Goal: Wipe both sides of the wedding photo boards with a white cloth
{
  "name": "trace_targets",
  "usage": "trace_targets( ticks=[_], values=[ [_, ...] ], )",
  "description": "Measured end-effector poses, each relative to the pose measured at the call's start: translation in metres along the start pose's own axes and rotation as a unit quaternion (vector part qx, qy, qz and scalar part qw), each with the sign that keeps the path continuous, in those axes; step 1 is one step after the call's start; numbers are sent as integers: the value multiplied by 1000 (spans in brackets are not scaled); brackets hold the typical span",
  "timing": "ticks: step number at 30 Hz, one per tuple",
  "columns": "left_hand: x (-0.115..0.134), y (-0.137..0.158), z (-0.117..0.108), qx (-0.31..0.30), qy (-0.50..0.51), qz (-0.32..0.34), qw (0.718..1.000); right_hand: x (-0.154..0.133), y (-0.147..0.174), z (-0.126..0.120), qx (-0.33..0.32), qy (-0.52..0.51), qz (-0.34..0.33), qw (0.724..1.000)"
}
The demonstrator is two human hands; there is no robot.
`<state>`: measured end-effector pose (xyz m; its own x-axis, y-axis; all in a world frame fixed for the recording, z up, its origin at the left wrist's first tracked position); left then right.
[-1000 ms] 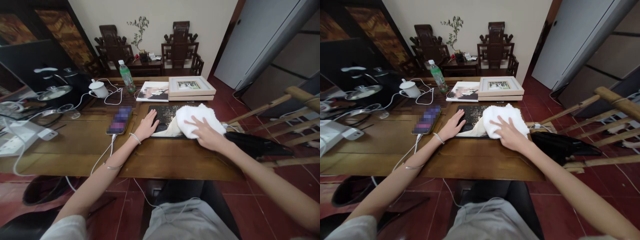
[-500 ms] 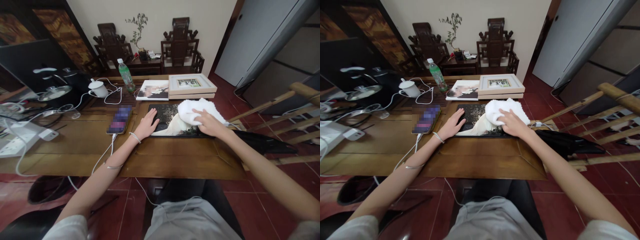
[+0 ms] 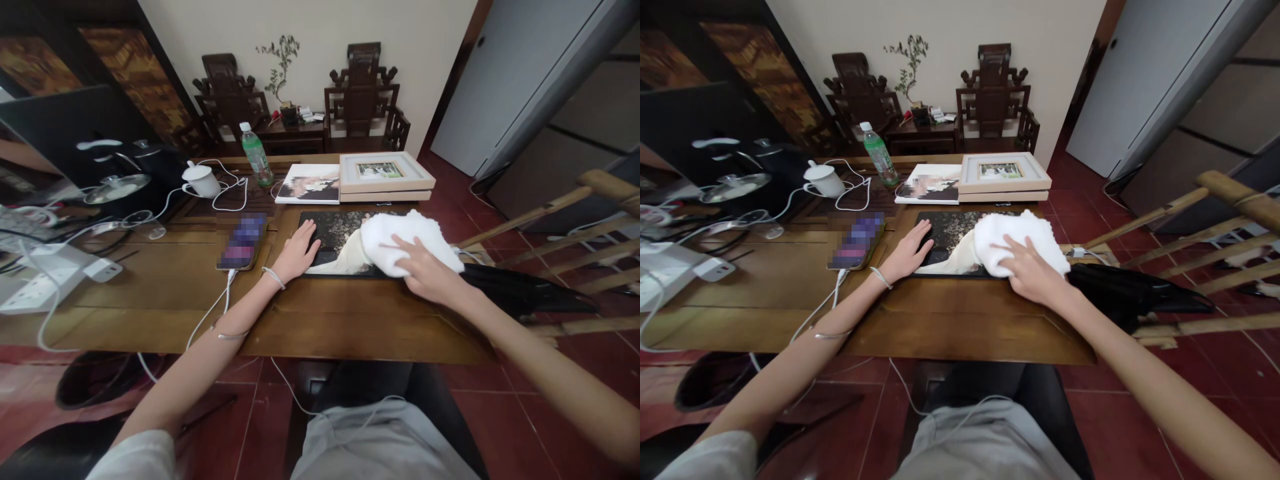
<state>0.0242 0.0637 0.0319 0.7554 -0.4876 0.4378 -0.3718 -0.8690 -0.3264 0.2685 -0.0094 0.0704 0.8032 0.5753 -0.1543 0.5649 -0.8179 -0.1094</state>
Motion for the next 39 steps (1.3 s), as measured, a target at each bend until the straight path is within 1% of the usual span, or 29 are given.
trace_targets(
  ticks=[3, 5, 6, 9, 13, 16, 19, 21, 23, 25, 28, 31, 33, 34, 36, 39],
  values=[
    [0, 0, 0, 3, 2, -2, 1000, -25, 32, 0, -21, -10, -35, 999],
    [-1, 0, 0, 2, 2, -3, 1000, -32, 39, -2, -35, -15, -48, 998],
    [-1, 0, 0, 2, 1, -4, 1000, -32, 38, -3, -40, -17, -48, 998],
    [-2, 0, -1, 2, 2, -3, 1000, -17, 13, -10, -37, -10, -29, 999],
    [-3, -1, -1, -1, 7, 3, 1000, 20, -40, -20, -18, 11, 3, 1000],
    [-5, -1, -1, 0, 10, 6, 1000, 49, -71, -27, 1, 18, 41, 999],
    [-6, 0, -1, 4, 12, 8, 1000, 67, -82, -31, 30, 28, 72, 997],
    [-6, 0, -1, 5, 12, 9, 1000, 69, -80, -30, 40, 39, 75, 996],
    [-5, 0, 0, 4, 11, 8, 1000, 61, -69, -25, 43, 49, 65, 996],
    [-4, 0, 0, 1, 8, 5, 1000, 46, -50, -19, 46, 46, 44, 997],
    [-2, 0, 0, -4, 1, -1, 1000, 15, -9, -12, 44, 18, 6, 999],
    [-1, 0, 0, -8, -2, -6, 1000, -21, 32, -7, 29, 2, -54, 998],
    [-1, 0, 0, -9, -3, -6, 1000, -39, 50, -5, 14, -4, -89, 996],
    [-1, 0, 0, -9, -3, -5, 1000, -45, 55, -5, 9, -9, -98, 995],
    [-1, -1, 0, -7, -4, -3, 1000, -47, 52, -6, 4, -24, -100, 995],
    [-2, -1, 0, -1, -3, 1, 1000, -31, 23, -8, 5, -34, -66, 997]
  ],
)
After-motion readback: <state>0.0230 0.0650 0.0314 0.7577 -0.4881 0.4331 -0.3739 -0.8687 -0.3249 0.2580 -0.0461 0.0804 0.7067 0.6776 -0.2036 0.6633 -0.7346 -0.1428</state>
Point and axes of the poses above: each hand's wrist, its own y-axis away from the middle knuckle, its own z-axis out of the palm, x = y × z, the point moved 8 cm from there along -y, towards the middle knuckle, and after that the axes turned 5 degrees about z, right-handed, at the moved point
